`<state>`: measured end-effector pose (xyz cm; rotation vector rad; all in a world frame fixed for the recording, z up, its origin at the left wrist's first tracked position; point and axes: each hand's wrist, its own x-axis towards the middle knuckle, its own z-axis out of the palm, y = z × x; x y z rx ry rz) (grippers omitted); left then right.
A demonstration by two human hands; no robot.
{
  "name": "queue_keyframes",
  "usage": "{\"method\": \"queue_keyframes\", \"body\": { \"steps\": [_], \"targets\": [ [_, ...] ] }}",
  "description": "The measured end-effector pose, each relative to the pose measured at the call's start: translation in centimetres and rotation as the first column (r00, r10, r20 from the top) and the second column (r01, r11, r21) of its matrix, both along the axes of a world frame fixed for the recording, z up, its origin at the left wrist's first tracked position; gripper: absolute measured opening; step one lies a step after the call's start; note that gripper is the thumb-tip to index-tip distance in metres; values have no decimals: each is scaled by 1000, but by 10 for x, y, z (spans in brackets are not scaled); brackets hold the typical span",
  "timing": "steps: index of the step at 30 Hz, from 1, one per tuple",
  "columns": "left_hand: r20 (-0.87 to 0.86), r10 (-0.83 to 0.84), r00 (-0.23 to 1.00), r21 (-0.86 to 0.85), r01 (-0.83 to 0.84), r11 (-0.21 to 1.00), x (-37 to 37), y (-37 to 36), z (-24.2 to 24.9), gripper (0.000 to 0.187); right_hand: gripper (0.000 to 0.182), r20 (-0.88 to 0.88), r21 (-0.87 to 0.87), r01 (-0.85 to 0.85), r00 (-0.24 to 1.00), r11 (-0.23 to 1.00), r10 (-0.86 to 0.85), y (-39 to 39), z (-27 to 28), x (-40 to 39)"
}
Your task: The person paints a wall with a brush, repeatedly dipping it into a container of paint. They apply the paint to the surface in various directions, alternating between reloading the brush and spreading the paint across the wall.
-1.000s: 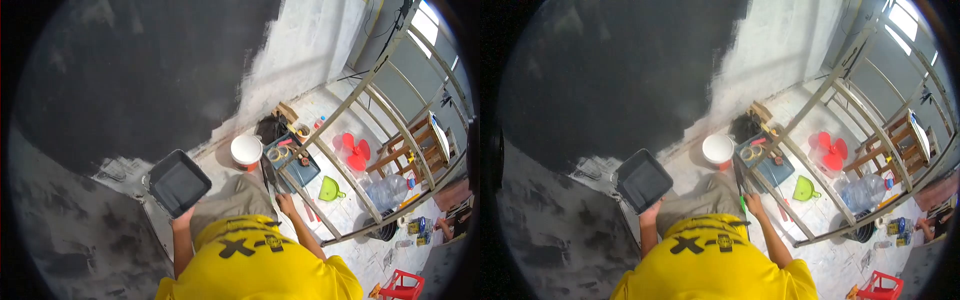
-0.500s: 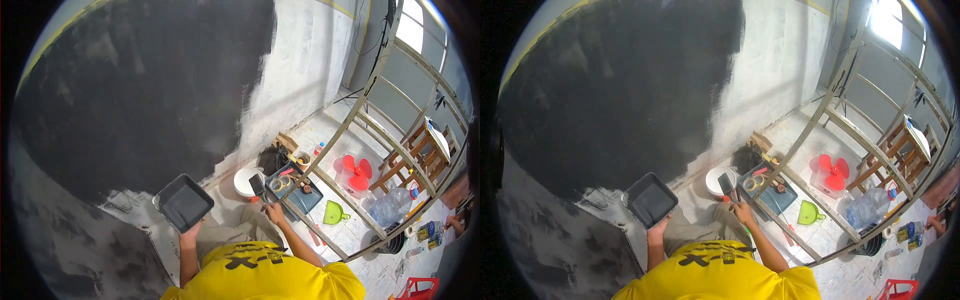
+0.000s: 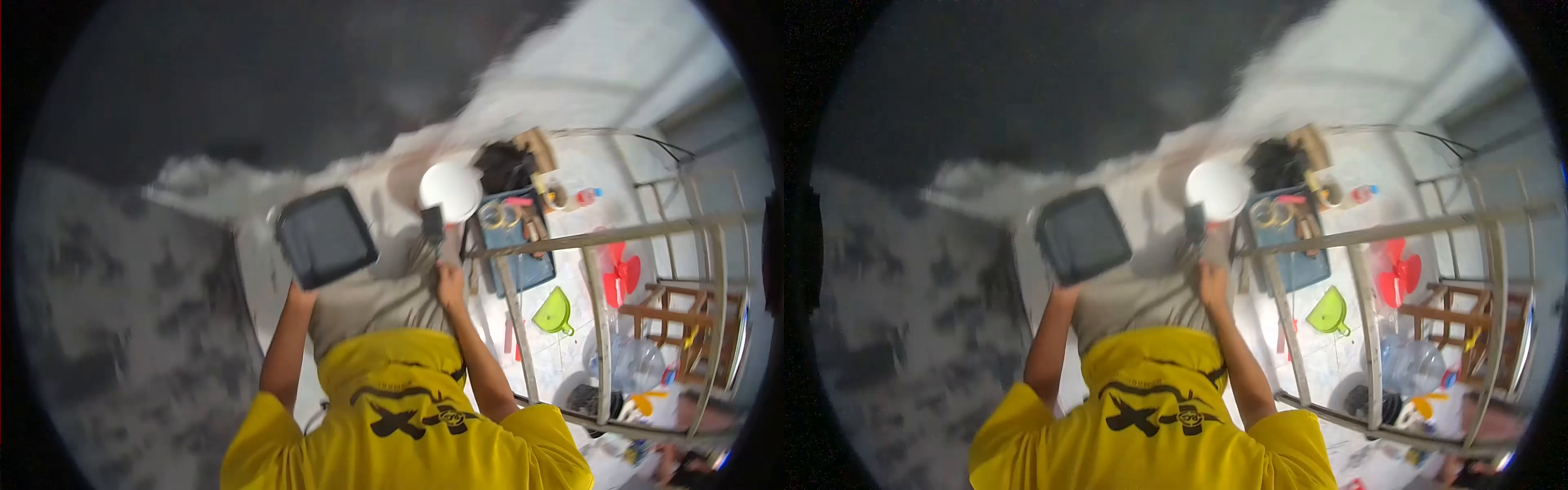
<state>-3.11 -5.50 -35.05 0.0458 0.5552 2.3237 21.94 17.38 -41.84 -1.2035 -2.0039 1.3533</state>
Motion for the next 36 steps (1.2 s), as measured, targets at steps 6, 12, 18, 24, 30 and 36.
{"method": "queue_keyframes", "body": {
  "steps": [6, 12, 18, 24, 30, 36],
  "targets": [
    [-116, 113, 987, -93, -124, 988, 10, -12, -11, 58, 54, 18, -60, -65, 998, 996, 66, 10, 25, -16],
    [66, -13, 998, 24, 12, 1000, 1, -19, -39, 56, 56, 10, -38, -54, 998, 998, 54, 13, 22, -23],
    [-143, -3, 990, -259, -34, 965, -8, -12, -39, 57, 57, 42, -16, -67, 997, 998, 68, 14, 17, -29],
    [-29, -13, 999, -152, 9, 988, -8, -12, 6, 59, 52, -88, -261, -48, 996, 964, 25, 17, 39, -27],
    [120, -99, 988, -13, 101, 995, 1, 8, 60, 61, 36, -323, -481, -154, 946, 863, -11, 7, 164, -14],
    [115, -119, 986, -54, 126, 991, 10, 44, 121, 70, 24, -220, 341, -333, 881, 879, 419, -7, 305, -21]
  ]
}}
